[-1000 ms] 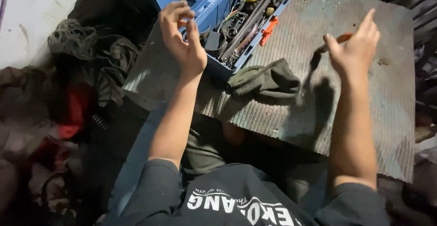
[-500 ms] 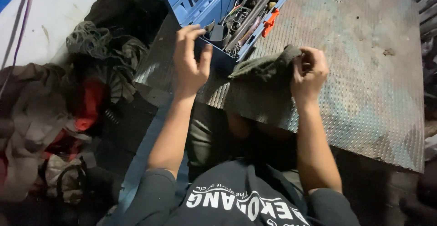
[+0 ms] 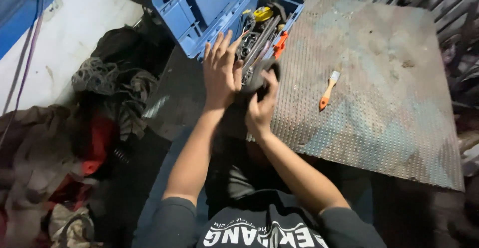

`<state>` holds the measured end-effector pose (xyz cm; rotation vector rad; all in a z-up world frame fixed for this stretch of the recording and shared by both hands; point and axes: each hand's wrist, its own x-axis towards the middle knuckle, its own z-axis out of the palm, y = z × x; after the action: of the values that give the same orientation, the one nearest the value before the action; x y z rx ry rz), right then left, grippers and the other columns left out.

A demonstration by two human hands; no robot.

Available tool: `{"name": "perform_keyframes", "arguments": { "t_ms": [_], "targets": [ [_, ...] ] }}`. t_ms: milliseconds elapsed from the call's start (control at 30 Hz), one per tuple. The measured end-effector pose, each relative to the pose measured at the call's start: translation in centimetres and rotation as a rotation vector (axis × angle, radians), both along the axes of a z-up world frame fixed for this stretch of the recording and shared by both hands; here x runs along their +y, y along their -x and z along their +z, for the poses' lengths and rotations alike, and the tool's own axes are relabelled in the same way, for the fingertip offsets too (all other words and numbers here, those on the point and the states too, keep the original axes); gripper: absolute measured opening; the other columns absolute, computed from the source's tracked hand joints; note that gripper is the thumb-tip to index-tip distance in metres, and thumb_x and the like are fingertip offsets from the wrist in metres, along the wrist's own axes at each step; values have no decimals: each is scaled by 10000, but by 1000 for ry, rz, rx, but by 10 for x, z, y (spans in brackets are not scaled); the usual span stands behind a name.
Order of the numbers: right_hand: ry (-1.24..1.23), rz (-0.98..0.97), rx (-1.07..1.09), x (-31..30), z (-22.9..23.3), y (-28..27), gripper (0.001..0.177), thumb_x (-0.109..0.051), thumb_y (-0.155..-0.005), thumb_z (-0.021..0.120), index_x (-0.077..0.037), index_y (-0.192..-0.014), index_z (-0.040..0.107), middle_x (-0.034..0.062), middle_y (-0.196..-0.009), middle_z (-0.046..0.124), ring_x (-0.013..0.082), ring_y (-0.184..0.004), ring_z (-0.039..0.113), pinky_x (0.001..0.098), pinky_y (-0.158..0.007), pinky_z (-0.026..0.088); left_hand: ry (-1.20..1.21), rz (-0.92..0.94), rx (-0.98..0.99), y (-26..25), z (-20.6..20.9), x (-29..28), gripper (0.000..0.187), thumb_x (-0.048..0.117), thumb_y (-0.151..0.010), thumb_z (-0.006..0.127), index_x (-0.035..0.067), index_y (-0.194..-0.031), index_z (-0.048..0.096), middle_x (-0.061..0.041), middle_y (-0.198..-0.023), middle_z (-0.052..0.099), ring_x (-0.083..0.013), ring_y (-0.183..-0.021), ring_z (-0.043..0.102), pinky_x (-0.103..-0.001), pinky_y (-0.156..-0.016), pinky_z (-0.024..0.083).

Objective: Organizing hand tools inside a plastic toolbox and then closing and latching the lid.

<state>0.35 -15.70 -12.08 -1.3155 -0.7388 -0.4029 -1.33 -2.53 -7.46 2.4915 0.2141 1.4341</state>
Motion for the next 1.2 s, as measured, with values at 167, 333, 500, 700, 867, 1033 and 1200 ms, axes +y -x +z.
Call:
{"name": "perform_keyframes", "arguments": {
  "t_ms": [167, 333, 500, 700, 867, 1033, 1200],
  "targets": [
    [57, 147, 124, -37, -24, 14, 255, -47, -943, 630, -37, -1194, 585, 221, -1256, 585, 370, -1264, 574, 498, -1099, 420, 37, -11, 53, 3, 2, -2, 501, 476, -1088, 377, 210, -1474, 553, -89, -1596, 455, -341, -1500, 383, -584, -1236, 184],
    [-151, 277, 370, -88, -22, 3, 320, -80, -945, 684, -57, -1220, 523, 179, -1212, 626, 313, -1110, 645, 491, -1040, 462, 25, -119, -43, 36, -3, -39, 603, 643, -1046, 389, 237, -1459, 556, -78, -1624, 414, -345, -1544, 301, -576, -1258, 148],
    [-367, 180, 532, -135, -50, -4, 539, -483, -927, 677, -60, -1207, 496, 168, -989, 662, 257, -935, 673, 393, -902, 519, -4, -232, 62, 50, -44, -107, 755, 545, -770, 780, 199, -1417, 604, -66, -1477, 590, -331, -1441, 480, -572, -1250, 250],
    [-185, -31, 283, -141, -37, 12, 407, -361, -938, 717, -69, -1134, 511, 159, -1149, 644, 205, -1023, 613, 399, -966, 481, -83, -325, 73, 41, -56, -127, 591, 11, -560, 680, 82, -1144, 728, -66, -1167, 707, -293, -1338, 579, -606, -1257, 262],
    [-131, -33, 155, -115, -37, -12, 577, -529, -858, 748, -50, -1114, 552, 180, -1152, 630, 220, -1036, 610, 378, -968, 459, -52, -229, -118, 61, -28, -126, 223, 162, -926, 567, 83, -1048, 737, -55, -1076, 735, -269, -1263, 652, -643, -1233, 263],
    [-76, 238, 321, -108, -28, -14, 583, -292, -771, 852, -55, -1201, 536, 126, -1115, 634, 206, -1051, 614, 390, -993, 468, 4, -168, -178, 78, -39, -129, 140, 240, -949, 726, 100, -939, 733, -20, -1000, 757, -243, -1204, 697, -647, -1211, 305],
    [-114, 88, 277, -125, -32, -24, 431, -382, -893, 798, -106, -1087, 528, 108, -1178, 642, 159, -1001, 604, 334, -931, 480, 43, -185, 187, 84, -71, -94, 634, 181, -609, 798, 231, -1236, 727, -3, -1202, 709, -284, -1291, 599, -490, -1044, 445]
  ]
}}
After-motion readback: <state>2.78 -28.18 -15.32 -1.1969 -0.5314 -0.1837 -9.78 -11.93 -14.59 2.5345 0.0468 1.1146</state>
